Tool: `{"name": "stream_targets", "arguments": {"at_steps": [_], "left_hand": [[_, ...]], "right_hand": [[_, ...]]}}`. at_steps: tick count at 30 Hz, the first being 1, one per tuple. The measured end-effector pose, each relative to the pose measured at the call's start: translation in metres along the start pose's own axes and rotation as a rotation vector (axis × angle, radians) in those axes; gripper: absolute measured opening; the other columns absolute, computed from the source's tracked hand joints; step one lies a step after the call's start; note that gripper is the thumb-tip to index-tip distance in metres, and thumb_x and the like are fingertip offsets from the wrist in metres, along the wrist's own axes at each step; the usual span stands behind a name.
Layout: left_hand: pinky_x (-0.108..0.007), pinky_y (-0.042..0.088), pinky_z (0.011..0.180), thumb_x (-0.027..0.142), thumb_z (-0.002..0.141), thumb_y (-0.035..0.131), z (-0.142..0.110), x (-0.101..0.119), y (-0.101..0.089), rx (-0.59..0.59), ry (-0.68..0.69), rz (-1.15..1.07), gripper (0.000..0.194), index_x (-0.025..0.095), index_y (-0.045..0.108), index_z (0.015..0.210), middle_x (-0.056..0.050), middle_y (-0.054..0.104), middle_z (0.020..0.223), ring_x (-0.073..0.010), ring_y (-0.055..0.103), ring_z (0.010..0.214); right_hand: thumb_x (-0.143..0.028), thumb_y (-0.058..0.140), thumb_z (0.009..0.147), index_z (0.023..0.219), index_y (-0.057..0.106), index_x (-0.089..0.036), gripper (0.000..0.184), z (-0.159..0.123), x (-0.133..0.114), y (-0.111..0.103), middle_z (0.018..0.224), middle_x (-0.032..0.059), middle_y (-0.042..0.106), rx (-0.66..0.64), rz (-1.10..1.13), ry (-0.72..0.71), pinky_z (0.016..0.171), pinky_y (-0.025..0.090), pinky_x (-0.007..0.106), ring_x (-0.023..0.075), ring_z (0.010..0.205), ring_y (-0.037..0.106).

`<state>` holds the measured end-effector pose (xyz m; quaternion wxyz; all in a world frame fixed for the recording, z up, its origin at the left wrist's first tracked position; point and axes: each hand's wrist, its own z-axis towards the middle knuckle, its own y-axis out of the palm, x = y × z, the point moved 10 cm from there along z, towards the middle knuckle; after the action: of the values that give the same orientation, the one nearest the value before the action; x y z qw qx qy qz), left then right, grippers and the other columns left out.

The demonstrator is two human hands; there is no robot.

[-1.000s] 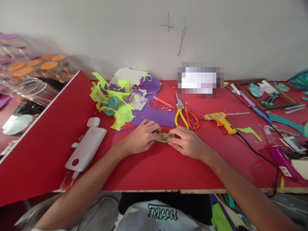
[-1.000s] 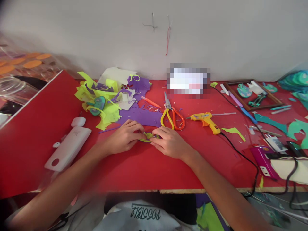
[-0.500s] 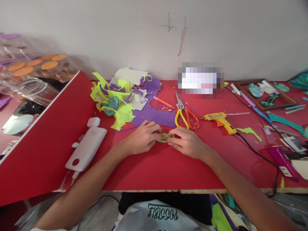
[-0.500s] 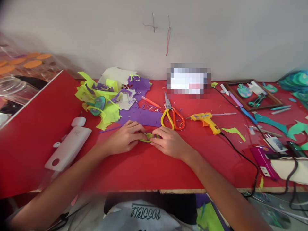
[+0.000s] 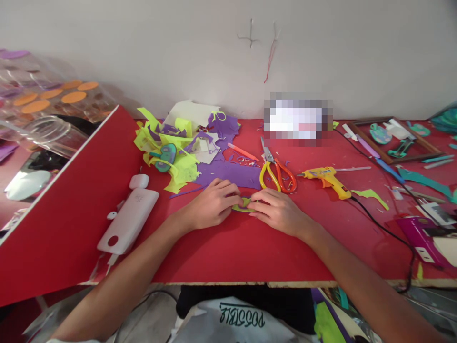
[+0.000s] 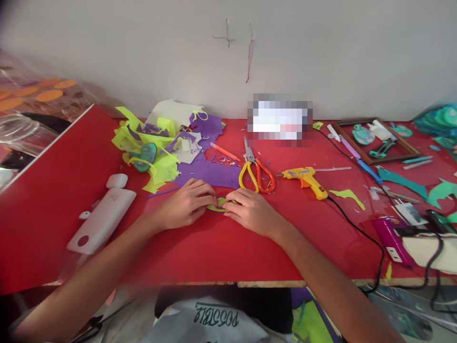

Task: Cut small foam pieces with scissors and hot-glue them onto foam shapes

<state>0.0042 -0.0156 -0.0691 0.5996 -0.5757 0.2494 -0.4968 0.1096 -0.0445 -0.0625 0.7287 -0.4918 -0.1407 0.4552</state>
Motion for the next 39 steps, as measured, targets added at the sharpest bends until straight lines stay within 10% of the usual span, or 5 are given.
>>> {"name": "stream_targets", "arguments": {"at_steps": [27, 39], "left_hand": [[-0.038, 0.039, 0.087, 0.0, 0.091, 0.045, -0.004, -0.013, -0.019, 0.157, -0.074, -0.072, 0.035, 0.02, 0.07, 0.104, -0.009, 0.065, 0.109, -0.0218, 0.057, 0.101], [-0.038, 0.037, 0.09, -0.003, 0.086, 0.049, 0.0, -0.004, -0.001, 0.032, -0.013, -0.028, 0.043, 0.026, 0.076, 0.103, -0.007, 0.066, 0.111, -0.0224, 0.057, 0.105]], "right_hand": [[-0.02, 0.06, 0.101, 0.111, 0.074, -0.021, 0.018, -0.002, 0.007, 0.0, 0.105, 0.0096, 0.07, 0.016, 0.057, 0.055, 0.086, 0.056, 0.039, 0.0224, 0.095, 0.065], [-0.03, 0.058, 0.103, 0.107, 0.076, -0.019, 0.022, -0.001, -0.001, 0.007, 0.104, 0.0106, 0.069, -0.068, 0.042, -0.003, 0.083, 0.055, 0.039, 0.0232, 0.097, 0.062]]}}
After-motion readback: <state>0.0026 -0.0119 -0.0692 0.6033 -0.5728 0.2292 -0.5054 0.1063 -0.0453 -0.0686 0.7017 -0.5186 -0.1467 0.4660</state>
